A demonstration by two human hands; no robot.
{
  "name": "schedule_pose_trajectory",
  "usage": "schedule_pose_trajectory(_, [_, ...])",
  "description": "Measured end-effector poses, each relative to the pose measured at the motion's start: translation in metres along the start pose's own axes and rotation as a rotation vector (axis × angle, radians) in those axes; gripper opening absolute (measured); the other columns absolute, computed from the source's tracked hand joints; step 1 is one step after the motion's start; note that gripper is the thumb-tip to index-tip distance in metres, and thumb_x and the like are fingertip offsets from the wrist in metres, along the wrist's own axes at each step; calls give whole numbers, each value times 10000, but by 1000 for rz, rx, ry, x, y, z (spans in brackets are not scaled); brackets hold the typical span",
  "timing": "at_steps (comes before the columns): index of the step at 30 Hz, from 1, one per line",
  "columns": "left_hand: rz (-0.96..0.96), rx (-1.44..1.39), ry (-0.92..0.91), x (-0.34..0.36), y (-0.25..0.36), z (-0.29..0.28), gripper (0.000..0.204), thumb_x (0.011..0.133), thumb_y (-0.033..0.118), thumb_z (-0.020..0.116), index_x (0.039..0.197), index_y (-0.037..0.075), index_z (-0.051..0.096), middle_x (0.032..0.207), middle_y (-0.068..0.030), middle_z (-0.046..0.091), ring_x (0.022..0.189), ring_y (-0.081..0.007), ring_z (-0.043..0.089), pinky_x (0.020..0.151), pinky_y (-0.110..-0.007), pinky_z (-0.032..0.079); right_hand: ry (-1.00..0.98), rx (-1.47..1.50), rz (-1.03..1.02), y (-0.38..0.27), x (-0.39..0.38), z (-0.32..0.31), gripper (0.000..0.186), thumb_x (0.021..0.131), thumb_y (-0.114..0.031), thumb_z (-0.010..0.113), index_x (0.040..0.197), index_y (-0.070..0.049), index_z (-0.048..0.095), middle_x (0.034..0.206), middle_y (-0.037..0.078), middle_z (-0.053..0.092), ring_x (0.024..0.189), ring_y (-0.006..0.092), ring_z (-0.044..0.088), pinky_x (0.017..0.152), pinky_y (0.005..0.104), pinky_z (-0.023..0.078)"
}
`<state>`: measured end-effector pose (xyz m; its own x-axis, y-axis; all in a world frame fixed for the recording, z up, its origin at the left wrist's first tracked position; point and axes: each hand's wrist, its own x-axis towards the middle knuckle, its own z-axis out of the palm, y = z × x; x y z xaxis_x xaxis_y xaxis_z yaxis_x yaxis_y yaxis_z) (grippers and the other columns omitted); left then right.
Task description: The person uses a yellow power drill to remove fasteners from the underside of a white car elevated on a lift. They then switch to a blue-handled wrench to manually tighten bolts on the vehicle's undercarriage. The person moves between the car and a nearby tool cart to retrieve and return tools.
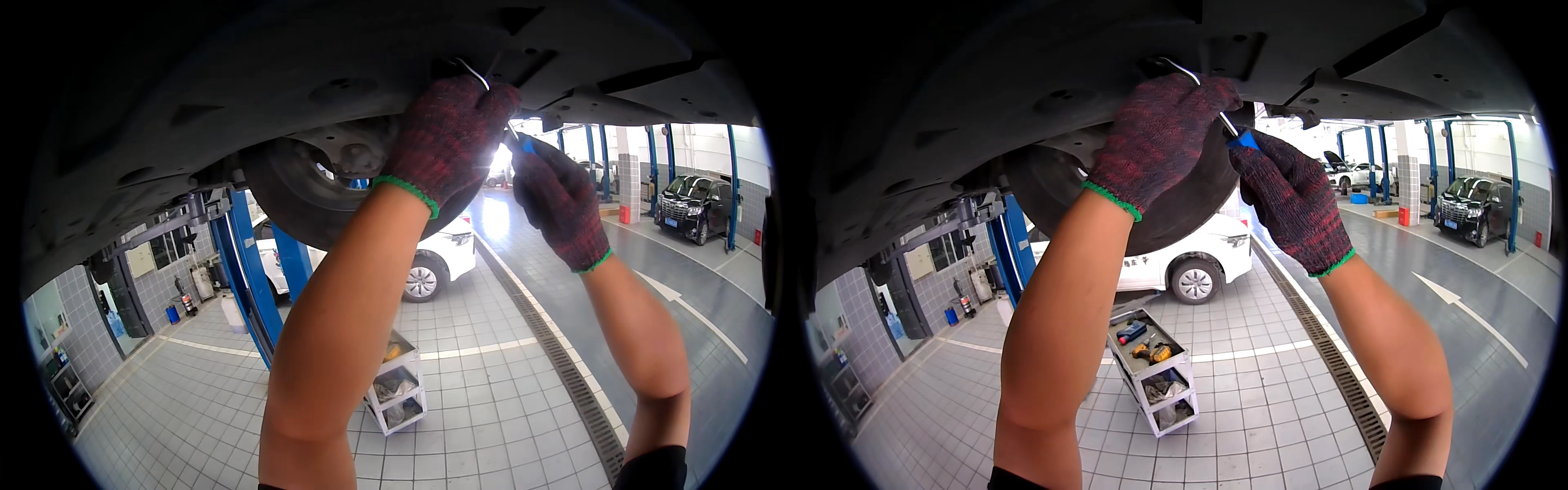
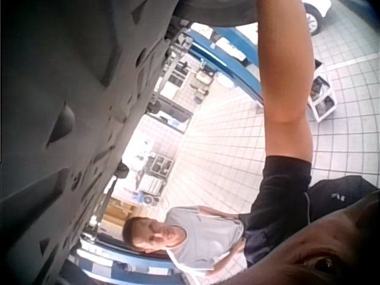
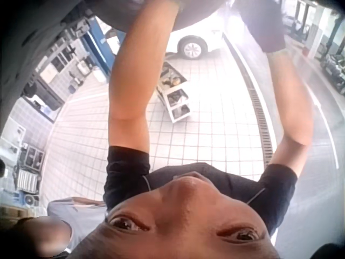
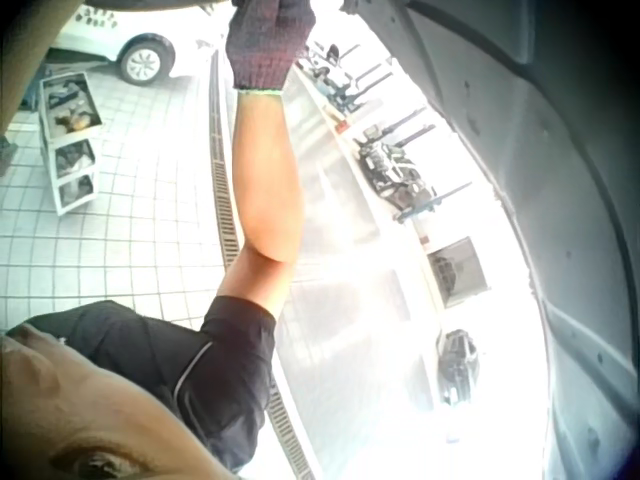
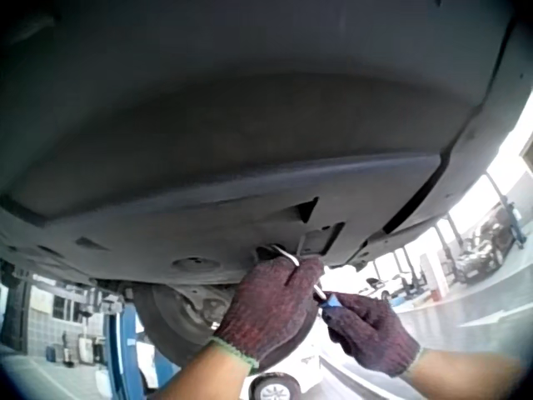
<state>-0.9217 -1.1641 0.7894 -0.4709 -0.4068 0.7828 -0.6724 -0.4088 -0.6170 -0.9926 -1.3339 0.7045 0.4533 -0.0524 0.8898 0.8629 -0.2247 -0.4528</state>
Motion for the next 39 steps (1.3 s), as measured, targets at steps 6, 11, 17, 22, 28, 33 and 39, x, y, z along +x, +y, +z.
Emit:
schedule_pose_trajectory(6, [10,151,-107,1,-2,-5,281,866,79,606,1133,137,671,919,-163,675,910,-355,664,766,-468,540,-13,-255,-334,24,11,0,337,1007,-283,638,1187,-2,678,756,54,648,682,88,577,597,244,460])
schedule_pose_trajectory(11, [-1,104,-109,8,-1,-3,240,872,125,603,1104,124,664,916,-161,674,891,-356,665,759,-473,540,75,-18,-107,6,9,-8,334,994,-241,659,1198,22,679,731,54,651,666,90,568,611,254,469])
schedule_pose_trajectory(17, [121,-15,39,9,1,-5,229,829,123,639,1058,118,657,881,-153,665,828,-354,663,710,-476,536,91,-324,-98,-31,-4,-13,350,987,-300,656,1172,-8,711,746,63,668,650,104,579,629,274,491])
schedule_pose_trajectory(22, [141,-80,190,11,-2,9,295,790,50,668,1077,116,661,834,-146,651,802,-345,651,694,-460,530,121,-560,-178,-54,-10,-9,346,990,-300,646,1189,-24,707,881,110,743,768,139,686,698,294,551])
schedule_pose_trajectory(28, [118,-150,190,7,-7,15,282,802,43,653,1078,102,658,839,-152,647,799,-352,649,663,-446,523,119,-336,-106,-32,-10,-3,361,982,-302,662,1206,-21,701,861,116,743,775,116,686,702,283,543])
schedule_pose_trajectory(33, [94,-18,165,8,10,3,322,867,1,604,1152,130,683,949,-146,697,875,-355,679,794,-443,547,150,-663,-232,-46,-8,-12,399,986,-329,648,1220,-8,692,1000,201,751,889,249,744,787,355,565])
schedule_pose_trajectory(39, [85,20,168,6,11,2,330,868,7,608,1170,119,676,990,-160,695,909,-357,676,789,-448,549,153,-633,-265,-39,-8,-9,369,991,-256,648,1258,-4,670,1049,210,744,943,253,745,834,362,576])
